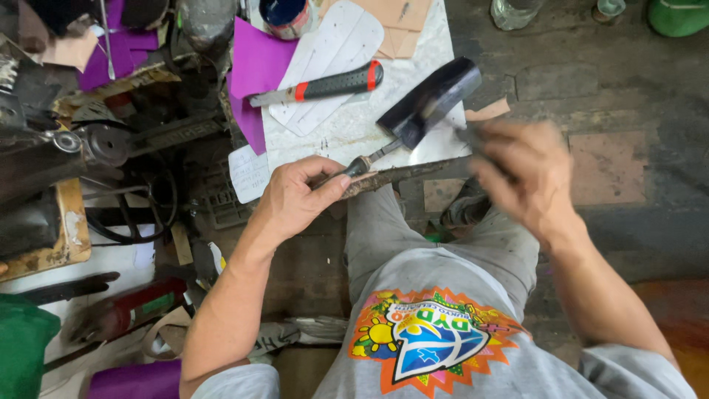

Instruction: The person applies dark glue to a shoe sole piece using a small brush, repeatedly dipping the brush into a container and spreading the adhesive across the surface. The person holds the sole piece with pliers and occasionally repositions it on the workbench.

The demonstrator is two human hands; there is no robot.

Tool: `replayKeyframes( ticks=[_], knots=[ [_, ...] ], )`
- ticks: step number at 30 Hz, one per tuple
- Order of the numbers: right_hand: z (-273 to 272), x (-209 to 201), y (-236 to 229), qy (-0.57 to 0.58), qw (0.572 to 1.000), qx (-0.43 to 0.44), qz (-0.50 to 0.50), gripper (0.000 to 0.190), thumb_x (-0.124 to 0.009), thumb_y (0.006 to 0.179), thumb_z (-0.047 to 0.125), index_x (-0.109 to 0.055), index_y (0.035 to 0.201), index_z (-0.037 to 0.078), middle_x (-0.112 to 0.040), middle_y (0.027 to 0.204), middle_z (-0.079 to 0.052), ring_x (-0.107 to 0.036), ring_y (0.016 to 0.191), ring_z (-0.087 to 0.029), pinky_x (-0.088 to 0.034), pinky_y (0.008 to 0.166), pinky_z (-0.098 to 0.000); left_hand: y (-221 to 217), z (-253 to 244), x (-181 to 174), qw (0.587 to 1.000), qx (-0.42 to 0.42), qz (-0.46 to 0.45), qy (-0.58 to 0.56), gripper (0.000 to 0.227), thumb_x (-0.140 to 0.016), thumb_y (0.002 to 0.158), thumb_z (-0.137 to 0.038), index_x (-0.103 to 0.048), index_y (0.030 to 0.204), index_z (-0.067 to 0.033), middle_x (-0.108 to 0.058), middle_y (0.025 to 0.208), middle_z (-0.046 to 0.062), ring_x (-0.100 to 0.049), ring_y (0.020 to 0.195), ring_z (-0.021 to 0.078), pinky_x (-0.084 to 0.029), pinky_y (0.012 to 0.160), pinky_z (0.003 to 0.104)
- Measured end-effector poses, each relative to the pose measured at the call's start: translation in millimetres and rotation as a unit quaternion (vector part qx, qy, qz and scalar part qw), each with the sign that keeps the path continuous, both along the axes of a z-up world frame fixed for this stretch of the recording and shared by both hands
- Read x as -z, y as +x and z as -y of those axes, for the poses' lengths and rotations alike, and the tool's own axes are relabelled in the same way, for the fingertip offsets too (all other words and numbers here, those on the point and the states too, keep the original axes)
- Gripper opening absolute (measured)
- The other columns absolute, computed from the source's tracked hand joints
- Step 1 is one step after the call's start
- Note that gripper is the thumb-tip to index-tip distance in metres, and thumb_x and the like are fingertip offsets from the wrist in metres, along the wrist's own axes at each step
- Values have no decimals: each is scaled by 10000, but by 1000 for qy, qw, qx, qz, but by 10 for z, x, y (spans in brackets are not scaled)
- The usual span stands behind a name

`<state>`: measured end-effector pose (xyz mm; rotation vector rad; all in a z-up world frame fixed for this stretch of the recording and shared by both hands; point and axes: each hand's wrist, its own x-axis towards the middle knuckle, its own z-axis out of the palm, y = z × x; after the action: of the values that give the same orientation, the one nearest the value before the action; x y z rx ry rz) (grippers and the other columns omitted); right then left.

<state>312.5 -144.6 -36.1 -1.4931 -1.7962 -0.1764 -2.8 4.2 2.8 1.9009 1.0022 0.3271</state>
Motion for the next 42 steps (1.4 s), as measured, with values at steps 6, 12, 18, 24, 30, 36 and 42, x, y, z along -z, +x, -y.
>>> replayKeyframes(
  ticks=[6,12,18,24,30,36,42],
  knots=[
    [33,150,223,-8,999,19,-27,164,-805,981,154,-788,1036,0,-752,1206,-188,-657,1008,-368,-499,873,-460,9,-30,-54,1000,-2,-8,-9,146,-734,926,-267,-780,948,-130,-707,723,5,-591,677,100,-489,647,284],
    [130,80,138,-16,999,47,-2,186,-775,993,118,-751,1081,-44,-720,1258,-231,-659,1069,-379,-474,920,-491,9,-62,-22,999,-2,-42,-9,153,-715,936,-298,-772,928,-156,-675,727,-91,-529,661,29,-424,630,226],
    [143,287,278,-2,997,71,39,182,-778,1009,161,-773,1029,-20,-748,1224,-215,-665,1007,-342,-485,899,-457,10,-51,-50,999,-6,-49,-20,160,-705,941,-302,-769,925,-156,-684,717,-88,-541,662,29,-435,647,221],
    [189,9,75,-13,1000,23,-3,177,-760,1010,149,-756,1033,-26,-729,1211,-227,-642,990,-367,-491,884,-471,18,-81,-46,998,-5,-59,-35,189,-703,942,-330,-768,918,-153,-637,673,-88,-489,620,31,-400,600,222],
    [176,121,213,-10,992,106,70,208,-791,1034,197,-822,1131,15,-759,1213,-165,-598,980,-319,-460,826,-414,9,-84,-50,998,-13,-55,-41,190,-703,944,-334,-765,909,-157,-640,661,-78,-491,601,33,-399,583,227],
    [189,-57,50,-56,998,-5,-7,217,-746,987,196,-771,1090,7,-736,1227,-192,-665,990,-314,-490,892,-455,31,-130,-46,992,-25,-48,-112,219,-689,932,-330,-757,930,-121,-717,674,36,-619,577,78,-505,507,220],
    [156,116,300,-15,986,147,78,151,-834,1009,152,-806,1035,5,-767,1202,-161,-604,937,-315,-439,825,-409,46,-147,-52,989,-41,-36,-136,238,-699,922,-324,-757,931,-93,-709,660,82,-635,569,101,-547,480,224]
  ],
)
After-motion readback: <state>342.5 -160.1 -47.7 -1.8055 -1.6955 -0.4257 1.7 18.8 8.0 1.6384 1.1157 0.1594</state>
